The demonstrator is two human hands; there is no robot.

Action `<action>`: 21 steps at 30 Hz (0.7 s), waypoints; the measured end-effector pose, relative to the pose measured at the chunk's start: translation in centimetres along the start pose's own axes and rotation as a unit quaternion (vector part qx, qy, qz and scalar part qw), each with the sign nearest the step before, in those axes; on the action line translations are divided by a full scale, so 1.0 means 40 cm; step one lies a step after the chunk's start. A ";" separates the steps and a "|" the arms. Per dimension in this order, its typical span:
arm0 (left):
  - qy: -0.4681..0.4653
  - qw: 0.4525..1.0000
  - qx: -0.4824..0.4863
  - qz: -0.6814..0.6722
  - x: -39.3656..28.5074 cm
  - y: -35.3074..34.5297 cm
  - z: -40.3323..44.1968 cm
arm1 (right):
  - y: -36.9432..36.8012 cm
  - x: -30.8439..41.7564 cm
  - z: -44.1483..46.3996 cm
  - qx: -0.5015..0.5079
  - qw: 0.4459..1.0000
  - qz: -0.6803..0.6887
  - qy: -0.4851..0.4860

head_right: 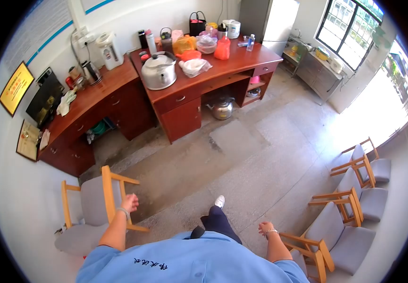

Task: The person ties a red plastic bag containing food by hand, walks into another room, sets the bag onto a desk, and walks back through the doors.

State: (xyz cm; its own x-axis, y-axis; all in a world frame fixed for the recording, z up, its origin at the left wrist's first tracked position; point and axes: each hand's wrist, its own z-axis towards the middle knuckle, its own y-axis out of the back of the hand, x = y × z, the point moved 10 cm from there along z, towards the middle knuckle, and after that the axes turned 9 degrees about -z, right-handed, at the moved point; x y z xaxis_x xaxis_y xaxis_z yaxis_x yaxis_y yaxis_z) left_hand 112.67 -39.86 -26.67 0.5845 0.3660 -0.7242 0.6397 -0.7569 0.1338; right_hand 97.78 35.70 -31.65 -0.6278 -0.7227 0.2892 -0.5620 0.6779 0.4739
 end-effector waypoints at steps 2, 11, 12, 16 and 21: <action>-0.068 0.993 0.019 -0.091 -0.273 -0.184 0.075 | 0.062 -0.056 0.040 -0.003 0.998 0.048 -0.050; -0.020 0.845 0.395 0.361 -0.292 -0.963 0.188 | 0.338 0.290 0.293 0.030 0.996 0.062 -0.058; 0.036 0.849 0.352 0.392 -0.308 -0.959 0.179 | 0.392 0.363 0.339 0.015 0.997 0.073 -0.031; 0.152 0.956 0.135 0.212 -0.331 -0.907 0.319 | 0.605 0.663 0.538 -0.012 0.995 0.033 0.088; 0.238 0.955 0.021 0.174 -0.423 -0.959 0.586 | 0.842 0.896 0.663 -0.040 0.993 0.077 0.075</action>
State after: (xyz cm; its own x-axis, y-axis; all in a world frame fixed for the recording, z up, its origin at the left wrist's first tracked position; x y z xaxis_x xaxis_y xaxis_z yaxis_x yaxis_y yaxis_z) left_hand 66.55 -29.71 -35.39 0.9255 0.2845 -0.2499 0.3497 -0.8952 0.2762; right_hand 42.07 36.22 -27.39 -0.6118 -0.6274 0.4817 -0.4178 0.7734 0.4767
